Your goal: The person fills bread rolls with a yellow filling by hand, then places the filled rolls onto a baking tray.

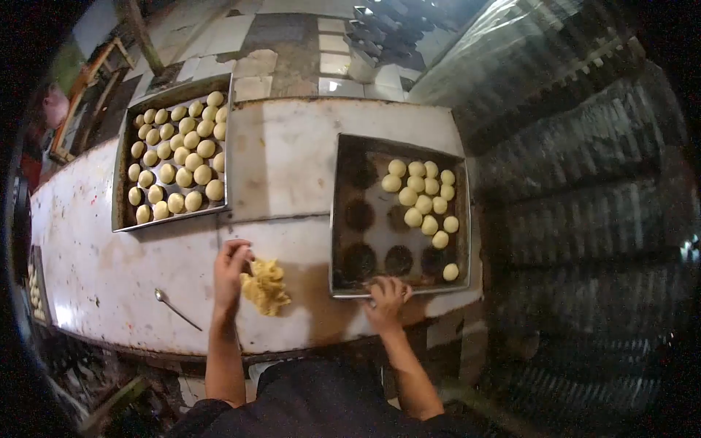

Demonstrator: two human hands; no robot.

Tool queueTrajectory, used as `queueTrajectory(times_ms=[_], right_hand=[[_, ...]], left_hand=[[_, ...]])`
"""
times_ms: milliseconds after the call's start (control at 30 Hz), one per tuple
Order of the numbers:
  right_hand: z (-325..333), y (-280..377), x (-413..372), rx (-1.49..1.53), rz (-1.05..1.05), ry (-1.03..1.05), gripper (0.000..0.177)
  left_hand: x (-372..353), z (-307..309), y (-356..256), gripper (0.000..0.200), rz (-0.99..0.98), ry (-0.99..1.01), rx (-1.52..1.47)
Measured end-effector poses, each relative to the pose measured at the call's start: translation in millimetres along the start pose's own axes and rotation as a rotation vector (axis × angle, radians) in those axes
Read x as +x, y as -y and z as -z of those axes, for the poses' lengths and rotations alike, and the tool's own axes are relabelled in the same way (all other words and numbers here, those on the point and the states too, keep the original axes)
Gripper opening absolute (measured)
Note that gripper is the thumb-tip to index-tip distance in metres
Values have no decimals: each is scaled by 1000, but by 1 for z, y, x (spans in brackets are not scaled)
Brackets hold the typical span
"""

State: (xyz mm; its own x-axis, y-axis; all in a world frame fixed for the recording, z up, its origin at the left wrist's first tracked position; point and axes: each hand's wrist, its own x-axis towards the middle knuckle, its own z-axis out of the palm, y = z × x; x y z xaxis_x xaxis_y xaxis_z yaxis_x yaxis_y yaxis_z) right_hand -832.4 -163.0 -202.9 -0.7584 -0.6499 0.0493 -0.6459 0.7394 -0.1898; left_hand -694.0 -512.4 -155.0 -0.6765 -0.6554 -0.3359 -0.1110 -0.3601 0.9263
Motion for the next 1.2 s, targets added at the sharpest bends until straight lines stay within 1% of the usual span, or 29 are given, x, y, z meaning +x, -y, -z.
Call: queueTrajectory(times_ms=[67, 100, 133, 167, 200, 233, 300, 333, 400, 433, 467, 500, 533, 567, 600, 633, 667, 733, 800, 867, 900, 933, 1000, 1067, 1100, 1133, 1200], right_hand=[[11, -5, 8, 51, 33, -16, 39], [22, -3, 8, 117, 35, -13, 37], [21, -11, 7, 140, 54, -35, 37], [20, -20, 5, 160, 73, -54, 37], [15, -27, 6, 179, 103, -83, 37], [10, -34, 5, 119, 104, -103, 41], [16, -48, 13, 111, 118, -100, 35], [17, -52, 11, 110, 119, -88, 32], [4, -64, 11, 74, 115, -151, 33], [-2, -72, 16, 78, 120, -179, 34], [-7, -79, 20, 82, 126, -204, 35], [-12, -88, 22, 83, 162, -179, 32], [-12, -96, 32, 104, 172, -197, 28], [-10, -99, 46, 129, 182, -212, 24], [-11, -101, 59, 158, 193, -220, 20], [-7, -106, 74, 178, 201, -253, 17], [-1, -108, 90, 203, 217, -283, 14], [16, -103, 113, 130, 136, -130, 13], [22, -98, 130, 81, 99, -76, 17], [26, -91, 133, 124, 103, -156, 22], [31, -80, 131, 136, 95, -195, 25], [33, -64, 122, 141, 94, -287, 26], [38, -23, 92, 141, 86, -477, 29], [-3, 12, 42, 361, 194, -314, 30], [-17, 38, 13, 417, 280, -195, 30], [-26, 70, -10, 471, 359, -71, 31], [-25, 144, -41, 545, 307, 14, 31]], left_hand=[[-8, -98, -12, 22, 0, 7, 83], [1, -137, 9, 24, -33, 126, 173], [11, -185, 16, 31, -150, 286, 249], [31, -228, 41, 39, -204, 419, 373], [47, -272, 63, 47, -281, 418, 595], [74, -314, 104, 56, -368, 401, 734], [94, -384, 140, 54, -522, 239, 955], [92, -404, 141, 53, -441, 190, 974], [90, -427, 136, 50, -281, 92, 1007], [94, -425, 132, 49, -227, 181, 868], [99, -417, 127, 48, -170, 262, 727], [101, -406, 121, 47, -113, 336, 580], [79, -390, 75, 45, 134, 422, 314], [78, -363, 85, 38, 223, 487, -89], [54, -330, 60, 42, 274, 511, -188], [26, -303, 35, 44, 390, 541, -402], [2, -270, 24, 50, 366, 582, -457], [-46, -191, 32, 42, 362, 416, -526], [-97, -129, 36, 37, 326, 295, -570], [-151, -96, 21, 33, 329, 63, -459], [-172, -77, 27, 33, 332, -12, -508], [-188, -55, 43, 34, 312, -32, -611], [-210, -19, 61, 31, 303, -138, -667], [-207, 19, 75, 30, 279, -136, -660], [-210, 36, 81, 30, 275, -137, -659], [-209, 51, 74, 29, 291, -148, -608], [-189, 81, 43, 29, 322, -168, -513]])
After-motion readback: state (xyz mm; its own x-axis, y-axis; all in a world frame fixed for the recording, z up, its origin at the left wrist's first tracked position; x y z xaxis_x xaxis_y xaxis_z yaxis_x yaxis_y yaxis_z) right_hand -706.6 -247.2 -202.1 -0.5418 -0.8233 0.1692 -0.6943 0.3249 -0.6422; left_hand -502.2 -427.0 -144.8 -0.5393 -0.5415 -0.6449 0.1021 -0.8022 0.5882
